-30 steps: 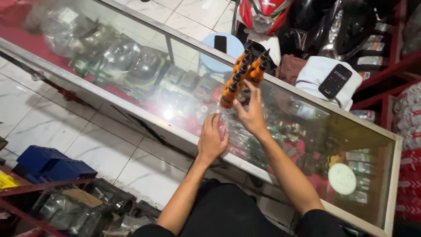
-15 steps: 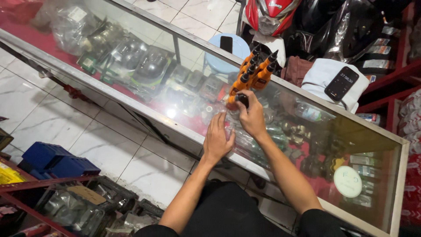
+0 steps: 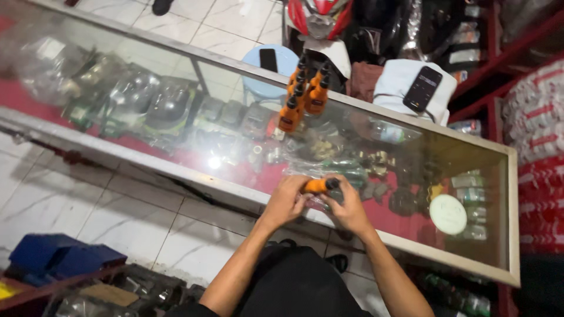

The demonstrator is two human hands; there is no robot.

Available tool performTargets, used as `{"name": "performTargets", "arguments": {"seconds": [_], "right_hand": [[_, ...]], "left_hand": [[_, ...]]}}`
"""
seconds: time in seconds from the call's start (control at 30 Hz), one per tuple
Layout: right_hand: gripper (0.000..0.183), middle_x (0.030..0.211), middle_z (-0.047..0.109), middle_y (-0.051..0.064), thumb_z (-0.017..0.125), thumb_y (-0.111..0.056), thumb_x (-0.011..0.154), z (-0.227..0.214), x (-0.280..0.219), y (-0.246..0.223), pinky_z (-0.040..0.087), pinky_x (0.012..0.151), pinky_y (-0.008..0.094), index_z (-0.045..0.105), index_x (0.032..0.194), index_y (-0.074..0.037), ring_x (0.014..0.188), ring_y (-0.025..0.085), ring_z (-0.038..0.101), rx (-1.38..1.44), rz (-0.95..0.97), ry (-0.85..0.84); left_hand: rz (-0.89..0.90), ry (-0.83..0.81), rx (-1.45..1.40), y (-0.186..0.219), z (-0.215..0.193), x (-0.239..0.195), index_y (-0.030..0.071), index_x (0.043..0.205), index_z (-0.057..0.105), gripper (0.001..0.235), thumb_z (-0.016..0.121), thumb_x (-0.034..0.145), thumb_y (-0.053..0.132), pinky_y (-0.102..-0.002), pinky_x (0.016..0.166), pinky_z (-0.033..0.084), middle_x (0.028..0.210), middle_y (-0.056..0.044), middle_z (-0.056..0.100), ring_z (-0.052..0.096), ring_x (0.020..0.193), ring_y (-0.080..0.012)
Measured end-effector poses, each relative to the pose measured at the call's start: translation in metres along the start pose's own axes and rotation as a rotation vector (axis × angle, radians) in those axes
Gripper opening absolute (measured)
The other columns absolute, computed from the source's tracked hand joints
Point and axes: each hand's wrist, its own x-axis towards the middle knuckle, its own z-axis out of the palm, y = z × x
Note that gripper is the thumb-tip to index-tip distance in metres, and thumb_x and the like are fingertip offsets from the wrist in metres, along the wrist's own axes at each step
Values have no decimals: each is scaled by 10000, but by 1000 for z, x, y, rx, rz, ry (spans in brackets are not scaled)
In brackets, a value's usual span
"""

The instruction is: The person repeatedly picks up orange bottles from a glass display counter and places them onto a red metal shelf. The task involves a repetitive cycle of lifting the bottles and arranging them in rows on the shelf.

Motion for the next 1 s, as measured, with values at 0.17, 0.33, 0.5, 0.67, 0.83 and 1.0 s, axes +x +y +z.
{"name": "performTargets", "arguments": {"seconds": [0.17,0.33,0.5,0.67,0.83,1.0], "right_hand": [[435,1196,658,99,723,-36,879,-9,-69,34,496,999,364,568,1285,-18,1126,194,625,276,195,155],[494,1200,640,101,728,-66,912,-30,-127,48,512,991,369,493,1342,-7,1116,192,632,590,288,393],[526,1215,625,84,703,-123,933,-56,-182,52,483,1009,334,471,1391,-9,1147,166,601,514,335,657],[503,1181,633,76,677,-205,971,-92,-255,57,511,948,333,483,1387,1,1072,165,615,391,387,879],[537,1192,599,67,644,-219,1000,-120,-335,54,480,969,325,437,1446,-3,1074,160,585,303,307,1122],[437,1229,610,66,603,-169,1028,-114,-419,29,470,1018,337,451,1402,0,1135,163,588,98,437,1366]], "left_hand": [[65,-179,-199,30,41,2,11,1243,597,405,730,869,95,-452,902,496,1105,-190,644,608,1022,-394],[-74,-405,-327,70,83,14,26,1184,602,329,718,891,123,-416,850,511,1053,-169,650,627,980,-366],[53,-605,-417,106,134,29,12,1178,609,323,709,906,155,-430,910,500,1070,-177,655,633,1036,-376],[139,-853,-468,151,203,36,-3,1180,624,357,710,907,212,-439,923,495,1090,-187,672,644,1062,-377],[323,-1113,-492,206,282,25,-6,1204,646,360,696,942,236,-434,897,513,1071,-197,681,653,1020,-375],[433,-1403,-614,265,347,-10,-4,1263,633,399,680,932,214,-427,886,523,1089,-194,679,670,1030,-379]]}}
